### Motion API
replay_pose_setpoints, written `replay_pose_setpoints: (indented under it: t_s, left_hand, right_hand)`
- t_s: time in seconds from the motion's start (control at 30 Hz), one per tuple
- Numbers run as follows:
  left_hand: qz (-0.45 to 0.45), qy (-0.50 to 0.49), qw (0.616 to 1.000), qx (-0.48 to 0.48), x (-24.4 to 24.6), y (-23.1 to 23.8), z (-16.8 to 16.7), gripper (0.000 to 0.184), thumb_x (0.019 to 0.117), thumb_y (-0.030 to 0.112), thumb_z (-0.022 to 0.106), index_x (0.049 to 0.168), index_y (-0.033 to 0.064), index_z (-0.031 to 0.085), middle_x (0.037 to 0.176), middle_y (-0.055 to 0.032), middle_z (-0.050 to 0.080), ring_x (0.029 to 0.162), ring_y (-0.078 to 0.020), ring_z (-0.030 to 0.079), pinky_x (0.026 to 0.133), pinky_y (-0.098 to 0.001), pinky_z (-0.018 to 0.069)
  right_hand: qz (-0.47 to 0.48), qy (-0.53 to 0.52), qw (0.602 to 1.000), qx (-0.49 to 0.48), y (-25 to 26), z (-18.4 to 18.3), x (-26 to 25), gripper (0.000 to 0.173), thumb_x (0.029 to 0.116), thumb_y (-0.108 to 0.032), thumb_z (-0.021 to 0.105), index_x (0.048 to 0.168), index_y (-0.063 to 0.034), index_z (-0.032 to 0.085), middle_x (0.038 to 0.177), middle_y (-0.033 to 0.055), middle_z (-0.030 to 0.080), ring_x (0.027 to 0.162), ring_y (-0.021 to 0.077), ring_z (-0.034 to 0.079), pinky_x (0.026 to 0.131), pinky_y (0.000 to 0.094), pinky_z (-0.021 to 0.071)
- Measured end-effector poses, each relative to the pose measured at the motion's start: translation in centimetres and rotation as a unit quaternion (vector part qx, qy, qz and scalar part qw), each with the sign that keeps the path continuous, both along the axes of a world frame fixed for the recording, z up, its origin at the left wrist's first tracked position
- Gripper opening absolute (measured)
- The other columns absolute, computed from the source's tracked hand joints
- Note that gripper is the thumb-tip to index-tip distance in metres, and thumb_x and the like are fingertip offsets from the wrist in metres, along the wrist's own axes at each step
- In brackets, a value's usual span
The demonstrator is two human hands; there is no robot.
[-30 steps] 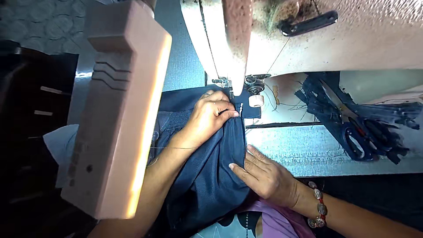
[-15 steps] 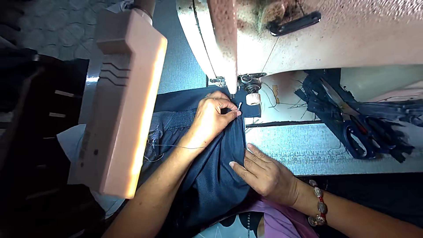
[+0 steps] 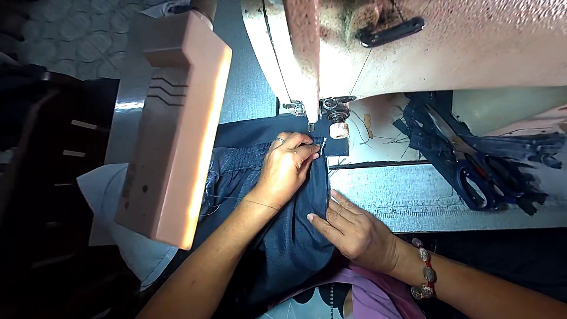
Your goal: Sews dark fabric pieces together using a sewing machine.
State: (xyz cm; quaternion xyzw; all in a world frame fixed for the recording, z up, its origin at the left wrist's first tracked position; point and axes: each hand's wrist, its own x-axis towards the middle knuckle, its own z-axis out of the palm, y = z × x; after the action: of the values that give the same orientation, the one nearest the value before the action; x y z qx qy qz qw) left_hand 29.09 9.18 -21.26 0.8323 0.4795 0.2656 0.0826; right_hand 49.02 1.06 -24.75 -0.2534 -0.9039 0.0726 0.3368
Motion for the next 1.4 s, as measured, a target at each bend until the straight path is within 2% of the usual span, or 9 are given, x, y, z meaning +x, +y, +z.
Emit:
replay_pose_setpoints:
  t_s: [0.23,0.4,0.6,0.67,0.87,1.0,1.13,1.27,1.4]
  left_hand:
    - [-0.041,-0.025,0.998,0.026,-1.0,0.6,-1.3,0.018,0.097,0.01,0.064,0.102,0.0055,0.08,0.108,-0.0142,0.073,0.106,-0.0328,0.066,0.094,-0.0439,0.0512]
    - [-0.054,-0.037,0.997,0.036,-1.2,0.2,-1.5,0.034,0.1018,0.027,0.054,0.108,0.0057,0.079,0.112,-0.0142,0.073,0.11,-0.0312,0.065,0.098,-0.0429,0.0487]
    - [-0.039,-0.059,0.997,0.037,-1.1,-4.6,-2.0,0.034,0.1038,0.029,0.052,0.106,0.0106,0.08,0.108,-0.0086,0.075,0.107,-0.0242,0.068,0.095,-0.0404,0.0511]
    - [-0.035,-0.067,0.997,0.029,-1.1,-5.4,-2.5,0.035,0.1045,0.029,0.05,0.107,0.0115,0.08,0.109,-0.0079,0.076,0.107,-0.0241,0.068,0.095,-0.0403,0.0516]
    - [-0.037,-0.076,0.995,0.046,-0.8,-5.1,-2.7,0.034,0.1044,0.027,0.05,0.104,0.0107,0.08,0.106,-0.0084,0.076,0.104,-0.0254,0.068,0.093,-0.0389,0.0521]
    - [-0.041,-0.085,0.994,0.05,-0.8,-5.1,-2.6,0.033,0.1041,0.026,0.051,0.102,0.0097,0.08,0.104,-0.0076,0.075,0.103,-0.0248,0.068,0.093,-0.038,0.0519]
    - [-0.04,-0.091,0.994,0.051,-0.8,-5.2,-2.6,0.032,0.1038,0.025,0.051,0.101,0.0096,0.08,0.104,-0.0073,0.075,0.103,-0.0248,0.068,0.092,-0.037,0.052]
    - [-0.04,-0.094,0.993,0.051,-0.7,-5.1,-2.8,0.032,0.1036,0.025,0.051,0.101,0.0093,0.08,0.102,-0.0074,0.075,0.102,-0.0244,0.068,0.092,-0.0371,0.0519]
    - [-0.032,-0.07,0.996,0.052,-0.6,-5.2,-2.6,0.034,0.1037,0.026,0.048,0.101,0.0104,0.079,0.105,-0.0087,0.073,0.11,-0.028,0.066,0.097,-0.043,0.0492]
  right_hand:
    - [0.004,-0.003,1.0,-0.003,0.2,0.0,0.1,0.027,0.0968,0.002,0.052,0.112,-0.0006,0.074,0.106,0.019,0.076,0.11,0.0336,0.072,0.108,0.0441,0.0503]
    - [0.007,-0.006,1.0,-0.015,0.0,0.3,0.1,0.027,0.0945,0.001,0.054,0.111,-0.001,0.075,0.104,0.0185,0.077,0.108,0.0326,0.073,0.107,0.045,0.0502]
    - [0.095,-0.04,0.993,-0.057,0.0,3.7,0.8,0.03,0.0964,0.001,0.053,0.118,-0.0071,0.072,0.09,0.0112,0.073,0.09,0.0248,0.072,0.093,0.0396,0.0562]
    - [0.009,-0.031,0.996,-0.081,2.5,4.9,0.8,0.034,0.0925,0.001,0.05,0.114,-0.0081,0.074,0.096,0.0106,0.075,0.089,0.025,0.072,0.081,0.0404,0.0566]
    - [-0.176,-0.019,0.979,-0.1,8.8,4.5,-1.6,0.028,0.0888,-0.004,0.059,0.108,-0.0104,0.079,0.099,0.0189,0.071,0.096,0.0402,0.066,0.083,0.0591,0.0488]
    - [-0.201,-0.028,0.961,-0.187,9.5,5.0,-2.9,0.03,0.0891,-0.006,0.058,0.112,-0.0057,0.077,0.109,0.019,0.071,0.109,0.0414,0.062,0.093,0.0633,0.0431]
    - [-0.193,-0.065,0.95,-0.237,10.6,4.2,-2.1,0.03,0.0942,-0.011,0.058,0.118,-0.0148,0.075,0.124,0.0149,0.068,0.122,0.0362,0.059,0.098,0.0633,0.0426]
    - [-0.316,-0.122,0.856,-0.391,10.4,6.2,-0.8,0.036,0.0967,-0.005,0.064,0.128,0.0103,0.06,0.129,0.0332,0.059,0.121,0.0449,0.057,0.1,0.0577,0.0439]
    - [-0.313,-0.13,0.868,-0.363,10.4,6.9,0.1,0.039,0.1011,-0.012,0.059,0.133,0.0105,0.056,0.124,0.0341,0.062,0.115,0.0455,0.061,0.095,0.06,0.0465]
